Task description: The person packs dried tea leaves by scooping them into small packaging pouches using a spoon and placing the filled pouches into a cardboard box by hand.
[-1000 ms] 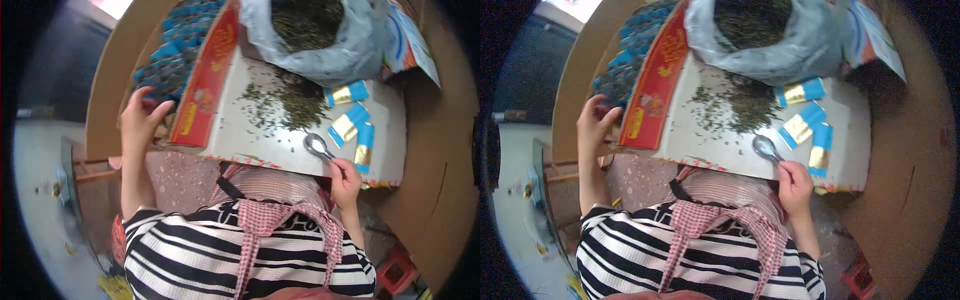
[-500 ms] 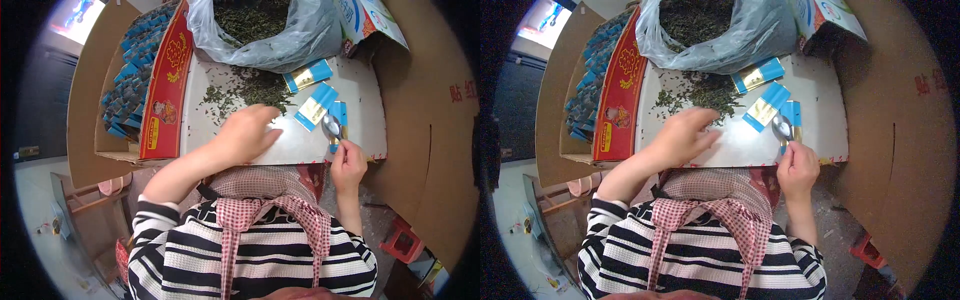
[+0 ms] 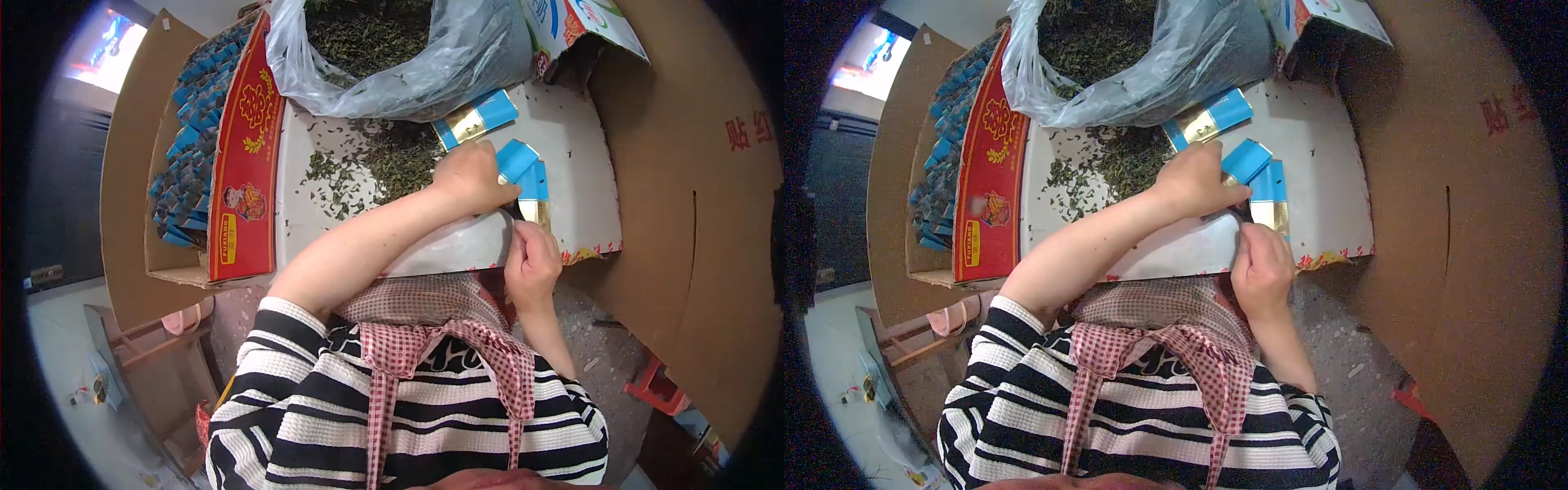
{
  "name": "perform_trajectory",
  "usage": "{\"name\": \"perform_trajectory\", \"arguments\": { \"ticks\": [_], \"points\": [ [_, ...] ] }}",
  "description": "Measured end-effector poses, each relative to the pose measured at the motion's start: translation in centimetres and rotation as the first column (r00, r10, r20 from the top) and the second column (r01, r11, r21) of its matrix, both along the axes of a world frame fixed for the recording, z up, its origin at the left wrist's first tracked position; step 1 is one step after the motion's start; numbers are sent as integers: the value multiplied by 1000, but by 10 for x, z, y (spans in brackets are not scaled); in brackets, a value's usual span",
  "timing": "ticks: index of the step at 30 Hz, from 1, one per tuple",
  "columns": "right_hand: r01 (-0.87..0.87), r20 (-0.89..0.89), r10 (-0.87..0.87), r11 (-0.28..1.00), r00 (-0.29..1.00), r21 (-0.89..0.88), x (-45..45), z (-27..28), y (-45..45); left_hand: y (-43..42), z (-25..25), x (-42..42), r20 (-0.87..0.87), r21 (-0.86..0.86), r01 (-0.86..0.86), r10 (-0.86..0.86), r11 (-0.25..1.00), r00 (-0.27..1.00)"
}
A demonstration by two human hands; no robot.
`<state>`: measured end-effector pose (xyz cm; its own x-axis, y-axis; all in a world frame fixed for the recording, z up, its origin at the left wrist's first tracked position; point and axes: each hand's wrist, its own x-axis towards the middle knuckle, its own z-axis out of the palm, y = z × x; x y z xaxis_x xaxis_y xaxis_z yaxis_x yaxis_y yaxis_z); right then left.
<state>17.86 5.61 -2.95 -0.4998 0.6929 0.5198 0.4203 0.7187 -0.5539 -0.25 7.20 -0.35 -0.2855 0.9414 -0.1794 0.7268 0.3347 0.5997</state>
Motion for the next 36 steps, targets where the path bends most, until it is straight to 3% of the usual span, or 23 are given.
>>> {"name": "perform_trajectory", "arguments": {
  "ticks": [5,8,10,11,13,17,19,21,23,26,30,33,35,36],
  "points": [
    [-67,-45,70,994,997,83,-3,3,2,-3,-6,-12,146,-30,3,2,1000,989],
    [-88,-63,97,987,993,133,-5,11,1,-20,3,-19,293,45,87,-96,995,951],
    [-123,-78,136,979,988,160,-6,16,0,-38,8,-19,256,301,-36,-45,953,966],
    [-125,-75,138,979,988,161,-5,18,0,-46,6,-23,258,301,-38,-43,953,965],
    [-94,-100,97,995,990,40,-1,20,0,-63,1,-34,21,533,30,-49,845,999],
    [-84,-200,63,992,978,-97,-3,43,2,-89,-2,-55,-108,577,46,20,816,994],
    [-153,-318,66,955,946,-254,-5,53,2,-98,-6,-60,-137,573,23,68,819,988],
    [-202,-318,119,949,941,-243,-11,63,3,-105,-9,-64,-163,531,-20,126,847,979],
    [-291,-123,285,956,951,-31,-21,78,4,-109,-13,-66,-175,555,-20,141,832,974],
    [-382,-37,387,918,921,108,-34,84,4,-114,-9,-66,-210,579,5,143,815,967],
    [-490,120,476,858,871,152,-45,92,6,-118,-12,-65,-207,603,41,107,796,973],
    [-508,166,499,861,850,9,-55,97,6,-117,-14,-62,-130,597,30,60,802,990],
    [-384,63,423,867,904,-319,-61,97,8,-114,-17,-60,-84,619,20,41,786,996],
    [-385,67,426,867,902,-316,-64,96,11,-113,-18,-60,-41,634,9,22,773,999]
  ]
}}
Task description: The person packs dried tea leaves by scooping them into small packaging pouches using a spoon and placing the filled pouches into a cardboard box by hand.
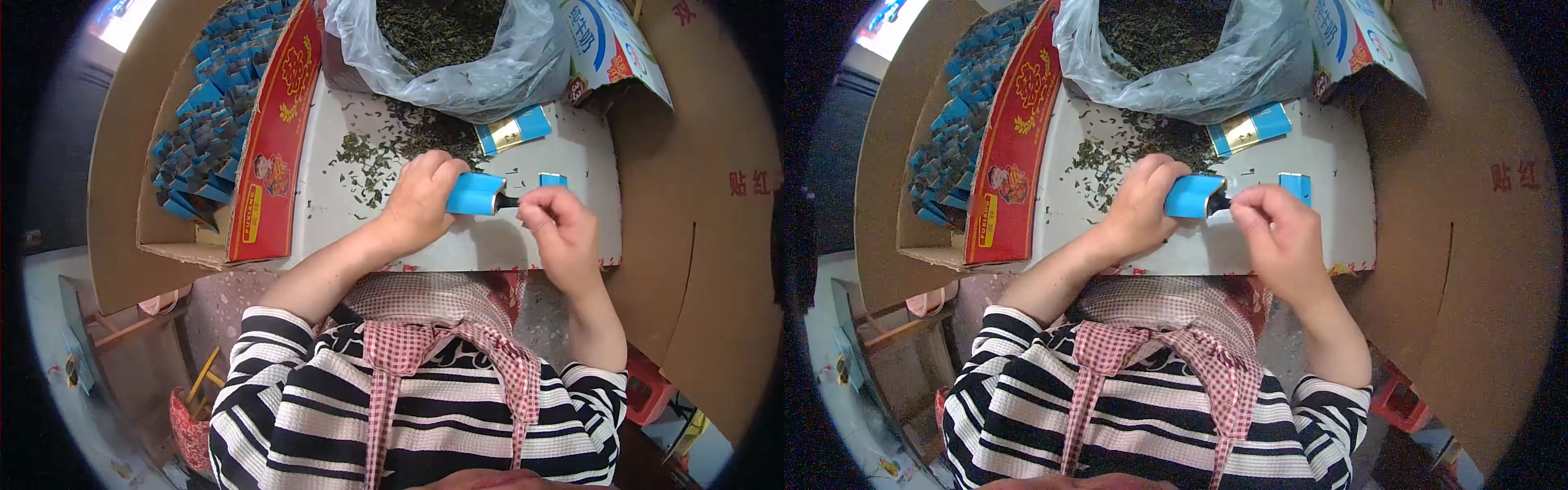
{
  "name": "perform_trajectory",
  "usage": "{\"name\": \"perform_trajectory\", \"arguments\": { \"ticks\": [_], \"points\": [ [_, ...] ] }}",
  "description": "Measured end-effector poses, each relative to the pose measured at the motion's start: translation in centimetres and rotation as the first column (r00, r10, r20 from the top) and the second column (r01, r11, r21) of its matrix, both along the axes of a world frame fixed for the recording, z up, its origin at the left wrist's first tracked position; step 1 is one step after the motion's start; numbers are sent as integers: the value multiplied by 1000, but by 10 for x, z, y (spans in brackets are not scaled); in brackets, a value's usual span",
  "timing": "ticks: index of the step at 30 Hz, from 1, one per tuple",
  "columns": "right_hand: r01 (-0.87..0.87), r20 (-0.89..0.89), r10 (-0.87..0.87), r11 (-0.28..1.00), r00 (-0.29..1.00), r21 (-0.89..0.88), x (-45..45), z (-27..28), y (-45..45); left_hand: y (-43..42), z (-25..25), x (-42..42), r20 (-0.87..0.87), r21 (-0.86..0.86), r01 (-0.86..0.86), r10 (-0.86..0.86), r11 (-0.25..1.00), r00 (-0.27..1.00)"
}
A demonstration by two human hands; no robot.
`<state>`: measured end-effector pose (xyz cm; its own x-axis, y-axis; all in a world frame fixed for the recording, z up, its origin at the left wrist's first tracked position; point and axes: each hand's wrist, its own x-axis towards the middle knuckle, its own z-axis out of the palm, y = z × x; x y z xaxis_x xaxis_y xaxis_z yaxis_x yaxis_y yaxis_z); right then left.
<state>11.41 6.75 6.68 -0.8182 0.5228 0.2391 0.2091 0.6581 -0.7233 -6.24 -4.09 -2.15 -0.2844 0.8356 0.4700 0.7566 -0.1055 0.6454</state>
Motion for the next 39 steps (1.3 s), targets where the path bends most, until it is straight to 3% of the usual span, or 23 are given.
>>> {"name": "perform_trajectory", "arguments": {
  "ticks": [1,2,3,5,8,14,19,21,22,23,24,25,26,30,32,33,35,39],
  "points": [
    [72,20,-69,955,997,-288,-3,-1,4,0,0,0,2,3,-3,3,1000,1000],
    [142,61,-130,823,990,-549,-7,-2,7,0,0,-1,39,-7,24,-24,1000,999],
    [141,62,-129,825,990,-547,-12,-1,10,1,0,-2,75,-15,52,-51,999,996],
    [256,151,-212,670,966,-697,-21,1,17,1,3,-2,135,-34,63,-58,997,989],
    [272,170,-226,568,959,-777,-29,6,20,2,6,-5,253,-75,103,-81,992,964],
    [258,185,-192,504,964,-824,-39,15,28,0,18,-13,459,-122,180,-105,976,882],
    [237,188,-145,561,971,-793,-47,13,27,-6,21,-26,555,-98,287,-187,953,811],
    [215,182,-115,596,977,-774,-50,11,27,-8,23,-31,714,-108,377,-192,920,673],
    [142,133,-67,683,989,-716,-51,10,26,-8,18,-32,832,-57,388,-171,920,528],
    [68,89,-13,759,996,-648,-52,10,25,-8,13,-34,831,-55,387,-173,921,528],
    [69,90,-14,760,996,-646,-53,9,24,-7,8,-36,741,-49,344,-197,938,642],
    [-11,61,53,839,997,-543,-54,8,23,-6,6,-38,635,-37,301,-210,953,744],
    [-94,41,124,898,991,-430,-56,8,22,-6,5,-39,636,-35,301,-211,953,743],
    [-116,44,147,902,988,-416,-64,15,26,-6,1,-41,502,35,153,-150,988,852],
    [62,103,8,752,995,-657,-70,17,30,-5,-1,-42,480,62,106,-123,992,869],
    [62,106,10,753,994,-655,-71,16,31,-5,-1,-43,500,45,83,-95,996,861],
    [107,104,-38,584,994,-805,-73,11,33,-5,-3,-44,521,27,56,-62,998,851],
    [98,94,-36,546,995,-832,-76,24,48,-5,-7,-47,510,92,-7,-41,996,859]
  ]
}}
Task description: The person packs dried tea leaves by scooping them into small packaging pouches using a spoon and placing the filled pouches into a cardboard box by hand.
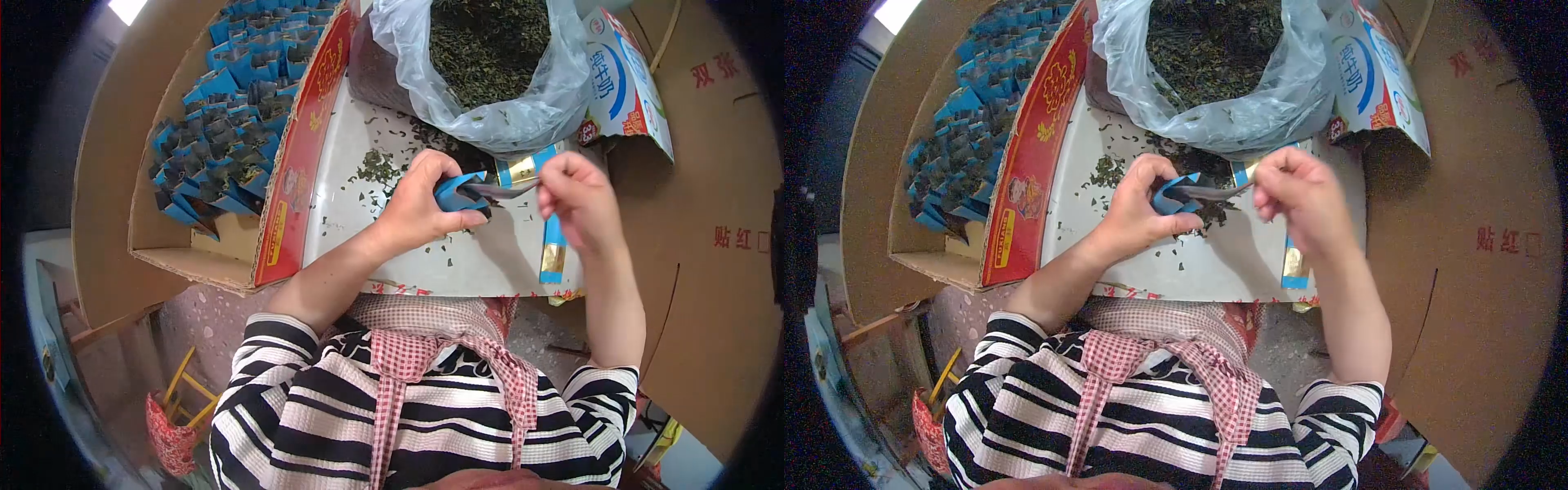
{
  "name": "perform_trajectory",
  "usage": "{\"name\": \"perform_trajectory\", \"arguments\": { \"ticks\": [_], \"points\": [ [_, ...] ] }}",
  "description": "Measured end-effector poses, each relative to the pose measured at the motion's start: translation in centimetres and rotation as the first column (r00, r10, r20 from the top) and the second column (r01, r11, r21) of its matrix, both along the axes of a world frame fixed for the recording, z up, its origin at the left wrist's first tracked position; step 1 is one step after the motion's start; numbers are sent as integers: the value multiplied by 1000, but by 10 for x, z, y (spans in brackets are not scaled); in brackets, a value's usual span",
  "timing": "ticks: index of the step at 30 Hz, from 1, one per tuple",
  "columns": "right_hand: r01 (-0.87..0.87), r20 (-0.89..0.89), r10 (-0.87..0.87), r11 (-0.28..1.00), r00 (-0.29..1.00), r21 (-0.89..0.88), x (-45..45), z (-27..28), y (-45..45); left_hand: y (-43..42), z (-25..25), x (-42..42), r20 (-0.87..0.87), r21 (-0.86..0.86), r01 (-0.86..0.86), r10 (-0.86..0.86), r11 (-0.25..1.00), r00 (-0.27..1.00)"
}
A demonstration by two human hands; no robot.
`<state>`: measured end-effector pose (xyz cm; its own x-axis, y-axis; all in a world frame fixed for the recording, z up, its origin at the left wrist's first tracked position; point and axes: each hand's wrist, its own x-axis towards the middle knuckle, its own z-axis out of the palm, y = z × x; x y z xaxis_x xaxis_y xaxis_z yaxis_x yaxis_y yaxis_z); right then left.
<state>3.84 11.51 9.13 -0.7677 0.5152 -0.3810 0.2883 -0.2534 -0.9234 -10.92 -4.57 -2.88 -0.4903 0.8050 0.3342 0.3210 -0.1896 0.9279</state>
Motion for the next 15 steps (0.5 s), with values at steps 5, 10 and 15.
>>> {"name": "perform_trajectory", "arguments": {
  "ticks": [5,10,15],
  "points": [
    [163,-229,-107,955,968,246,-24,21,31,4,-4,-1,38,65,-96,94,993,995],
    [179,-204,-98,883,974,433,-69,1,49,3,-3,0,65,82,-69,63,994,996],
    [-126,177,-100,385,979,915,-107,-26,45,1,-1,-2,32,46,-63,61,997,998]
  ]
}}
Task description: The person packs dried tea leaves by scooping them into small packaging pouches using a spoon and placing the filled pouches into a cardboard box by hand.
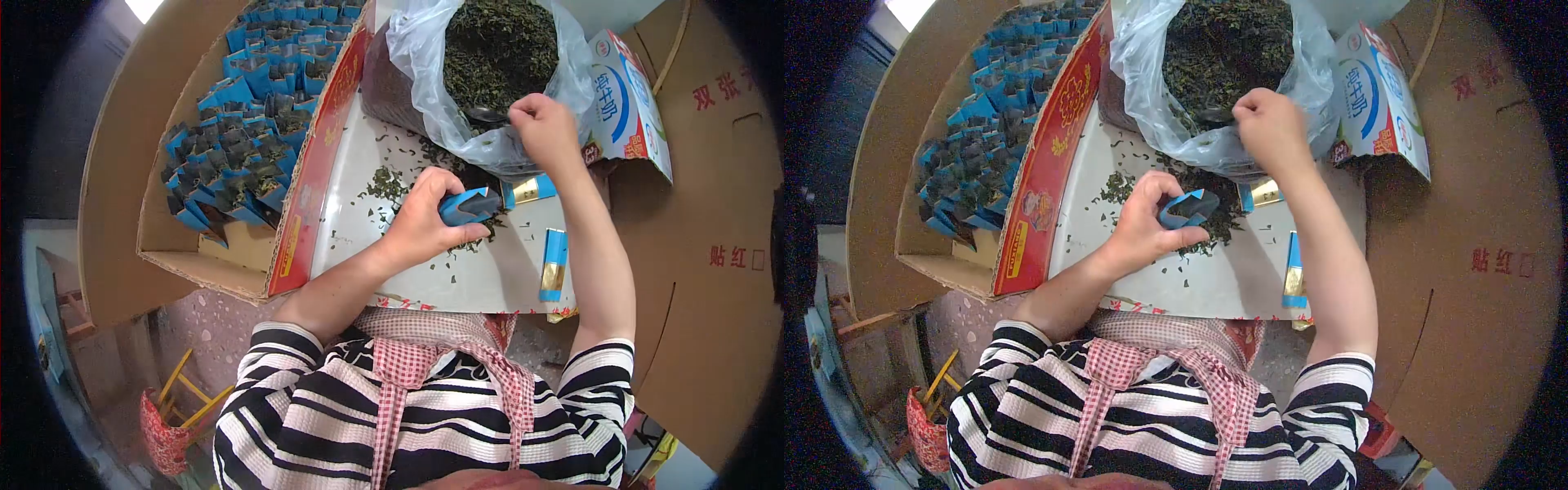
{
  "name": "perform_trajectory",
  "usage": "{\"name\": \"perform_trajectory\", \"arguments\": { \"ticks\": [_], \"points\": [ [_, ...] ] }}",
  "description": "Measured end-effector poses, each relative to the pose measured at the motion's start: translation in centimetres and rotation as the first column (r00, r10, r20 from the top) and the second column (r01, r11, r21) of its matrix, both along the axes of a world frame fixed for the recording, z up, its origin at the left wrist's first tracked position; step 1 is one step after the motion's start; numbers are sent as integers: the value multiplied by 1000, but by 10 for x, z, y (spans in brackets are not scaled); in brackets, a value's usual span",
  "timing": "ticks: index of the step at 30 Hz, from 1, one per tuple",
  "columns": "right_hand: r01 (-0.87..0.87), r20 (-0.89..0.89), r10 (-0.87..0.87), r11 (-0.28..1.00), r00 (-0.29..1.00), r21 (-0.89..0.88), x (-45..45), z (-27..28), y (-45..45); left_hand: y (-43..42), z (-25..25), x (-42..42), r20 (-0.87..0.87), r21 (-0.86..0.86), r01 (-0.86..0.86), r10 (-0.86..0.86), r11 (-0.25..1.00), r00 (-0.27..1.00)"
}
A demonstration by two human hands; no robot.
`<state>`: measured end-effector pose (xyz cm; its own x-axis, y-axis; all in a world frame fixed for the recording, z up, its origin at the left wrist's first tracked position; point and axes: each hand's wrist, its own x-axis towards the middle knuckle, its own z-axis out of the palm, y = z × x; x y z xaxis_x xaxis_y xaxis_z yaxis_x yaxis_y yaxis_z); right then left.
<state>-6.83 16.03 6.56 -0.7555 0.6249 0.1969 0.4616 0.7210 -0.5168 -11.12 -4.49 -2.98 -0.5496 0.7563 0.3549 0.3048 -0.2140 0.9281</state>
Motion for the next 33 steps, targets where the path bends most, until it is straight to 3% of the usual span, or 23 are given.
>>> {"name": "perform_trajectory", "arguments": {
  "ticks": [3,8,14,19,33],
  "points": [
    [36,-19,-34,994,999,108,-14,-11,2,-1,2,1,-7,-15,9,-9,1000,1000],
    [75,-165,-60,993,984,86,-34,-33,8,-1,3,1,40,-46,12,-10,999,999],
    [62,-316,-76,997,946,-56,-47,-41,12,0,2,-1,-36,2,-32,32,1000,999],
    [13,-367,-136,948,920,-318,-37,-34,11,1,1,-1,-9,28,-35,35,999,999],
    [-79,-462,-192,859,866,-505,36,-8,-13,0,4,-4,-8,34,-88,88,996,996]
  ]
}}
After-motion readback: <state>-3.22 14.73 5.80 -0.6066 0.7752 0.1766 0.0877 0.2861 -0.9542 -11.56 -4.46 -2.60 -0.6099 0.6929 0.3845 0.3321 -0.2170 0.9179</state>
